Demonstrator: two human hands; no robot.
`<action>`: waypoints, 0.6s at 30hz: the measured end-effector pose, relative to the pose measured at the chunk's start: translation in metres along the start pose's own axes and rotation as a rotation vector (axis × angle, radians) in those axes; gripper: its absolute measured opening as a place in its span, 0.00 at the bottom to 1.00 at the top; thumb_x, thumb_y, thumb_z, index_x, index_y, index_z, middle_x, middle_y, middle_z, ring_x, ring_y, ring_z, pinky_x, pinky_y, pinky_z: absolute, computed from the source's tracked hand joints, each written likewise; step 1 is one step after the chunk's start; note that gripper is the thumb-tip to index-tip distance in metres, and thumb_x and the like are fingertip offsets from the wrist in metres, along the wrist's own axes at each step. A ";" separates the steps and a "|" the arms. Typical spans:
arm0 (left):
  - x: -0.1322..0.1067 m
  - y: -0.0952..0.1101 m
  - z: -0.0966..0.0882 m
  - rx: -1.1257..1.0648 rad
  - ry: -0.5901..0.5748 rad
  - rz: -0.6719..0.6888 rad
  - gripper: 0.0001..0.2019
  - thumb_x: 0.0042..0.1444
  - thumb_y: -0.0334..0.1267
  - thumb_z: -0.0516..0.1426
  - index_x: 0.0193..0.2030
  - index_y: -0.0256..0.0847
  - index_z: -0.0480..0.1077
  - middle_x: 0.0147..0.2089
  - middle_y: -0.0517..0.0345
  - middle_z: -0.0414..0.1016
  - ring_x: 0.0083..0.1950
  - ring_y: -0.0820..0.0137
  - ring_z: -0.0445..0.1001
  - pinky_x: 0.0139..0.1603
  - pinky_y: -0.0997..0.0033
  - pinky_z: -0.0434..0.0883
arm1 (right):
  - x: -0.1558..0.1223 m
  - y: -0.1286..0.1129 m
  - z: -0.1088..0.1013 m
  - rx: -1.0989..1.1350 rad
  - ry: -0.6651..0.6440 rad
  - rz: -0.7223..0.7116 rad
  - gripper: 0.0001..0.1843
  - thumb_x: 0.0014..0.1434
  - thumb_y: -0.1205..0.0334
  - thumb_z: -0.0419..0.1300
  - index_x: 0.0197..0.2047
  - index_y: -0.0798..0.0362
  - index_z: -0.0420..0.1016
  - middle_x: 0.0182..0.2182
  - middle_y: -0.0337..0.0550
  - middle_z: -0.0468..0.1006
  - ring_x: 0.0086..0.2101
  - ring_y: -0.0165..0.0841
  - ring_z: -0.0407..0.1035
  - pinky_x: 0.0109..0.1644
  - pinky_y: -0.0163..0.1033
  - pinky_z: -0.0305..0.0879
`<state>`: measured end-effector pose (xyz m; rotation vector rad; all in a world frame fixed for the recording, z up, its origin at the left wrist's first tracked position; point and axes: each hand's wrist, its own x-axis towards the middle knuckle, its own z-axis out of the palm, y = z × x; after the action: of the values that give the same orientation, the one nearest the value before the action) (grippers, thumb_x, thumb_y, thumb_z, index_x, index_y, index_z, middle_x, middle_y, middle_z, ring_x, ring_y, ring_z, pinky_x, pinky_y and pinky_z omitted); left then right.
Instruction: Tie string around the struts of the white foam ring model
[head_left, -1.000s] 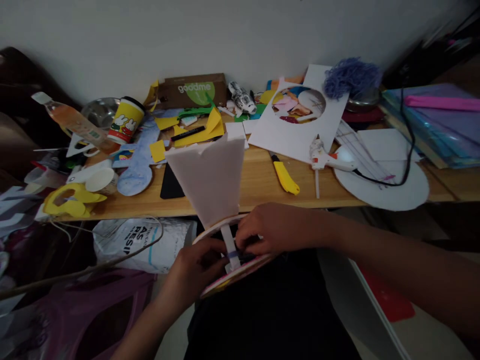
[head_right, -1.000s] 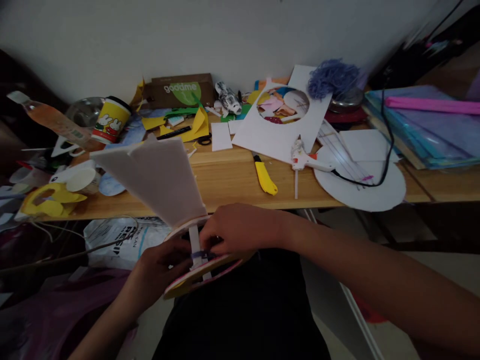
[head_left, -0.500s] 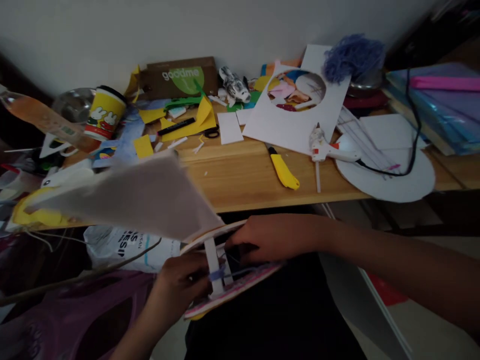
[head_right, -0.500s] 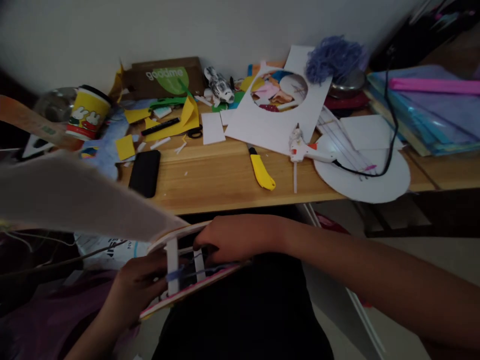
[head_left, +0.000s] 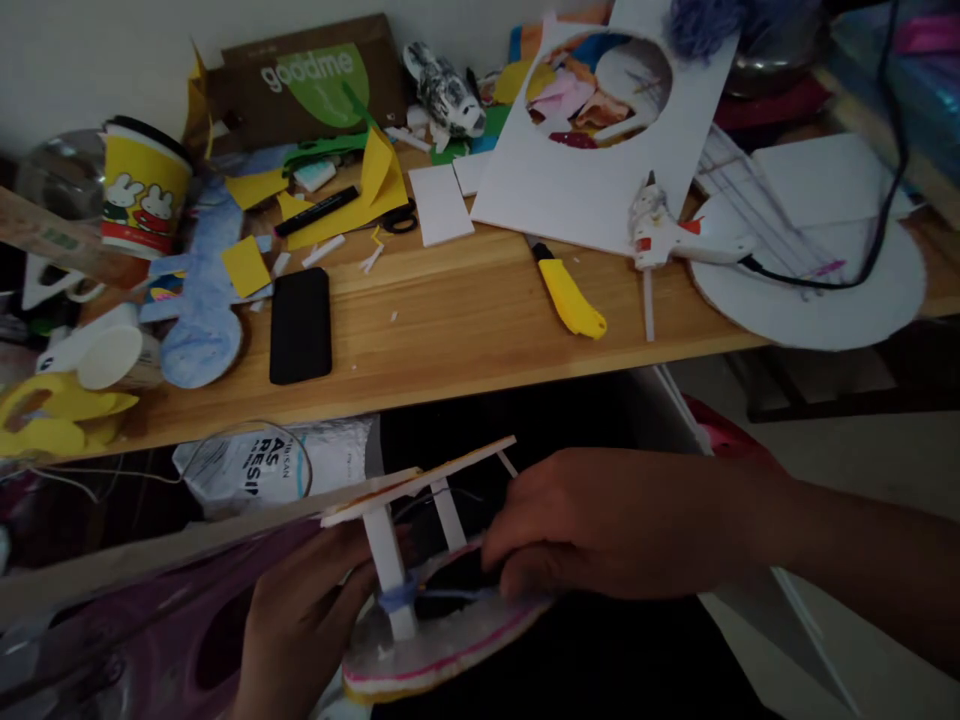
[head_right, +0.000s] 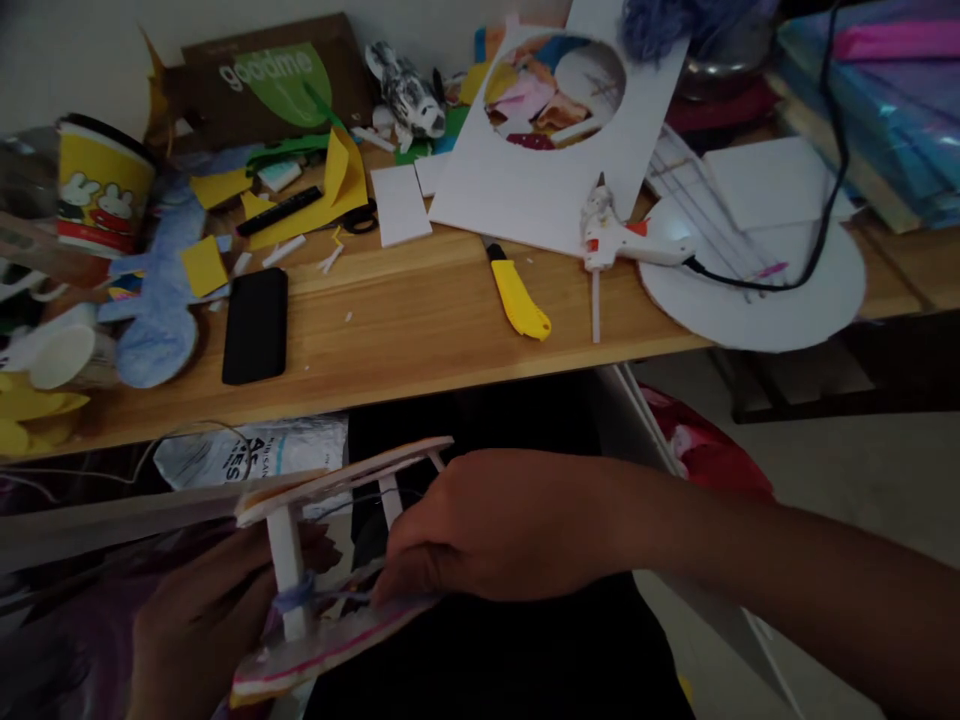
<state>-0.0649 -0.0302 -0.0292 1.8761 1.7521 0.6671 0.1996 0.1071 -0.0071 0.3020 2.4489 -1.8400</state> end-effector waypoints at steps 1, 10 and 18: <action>-0.001 0.001 -0.001 0.007 0.001 0.010 0.11 0.59 0.33 0.58 0.40 0.47 0.82 0.38 0.59 0.85 0.38 0.68 0.84 0.38 0.79 0.78 | -0.002 -0.001 0.000 0.038 0.009 -0.022 0.18 0.69 0.50 0.54 0.48 0.53 0.79 0.39 0.43 0.81 0.39 0.32 0.73 0.42 0.34 0.63; -0.014 0.008 -0.036 -0.080 -0.008 0.015 0.11 0.60 0.29 0.57 0.40 0.49 0.78 0.43 0.61 0.81 0.45 0.72 0.80 0.46 0.80 0.75 | -0.017 -0.004 0.011 -0.034 0.080 -0.064 0.20 0.69 0.50 0.54 0.52 0.54 0.78 0.39 0.46 0.81 0.41 0.35 0.73 0.44 0.36 0.62; -0.015 0.039 -0.049 -0.162 0.008 0.035 0.09 0.62 0.41 0.57 0.32 0.45 0.75 0.47 0.53 0.69 0.48 0.66 0.72 0.42 0.74 0.76 | -0.015 -0.017 0.007 -0.111 0.002 0.017 0.18 0.69 0.51 0.54 0.52 0.51 0.78 0.39 0.45 0.81 0.41 0.35 0.74 0.43 0.36 0.64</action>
<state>-0.0678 -0.0469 0.0337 1.7996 1.6216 0.8058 0.2100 0.0939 0.0098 0.3168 2.5298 -1.6896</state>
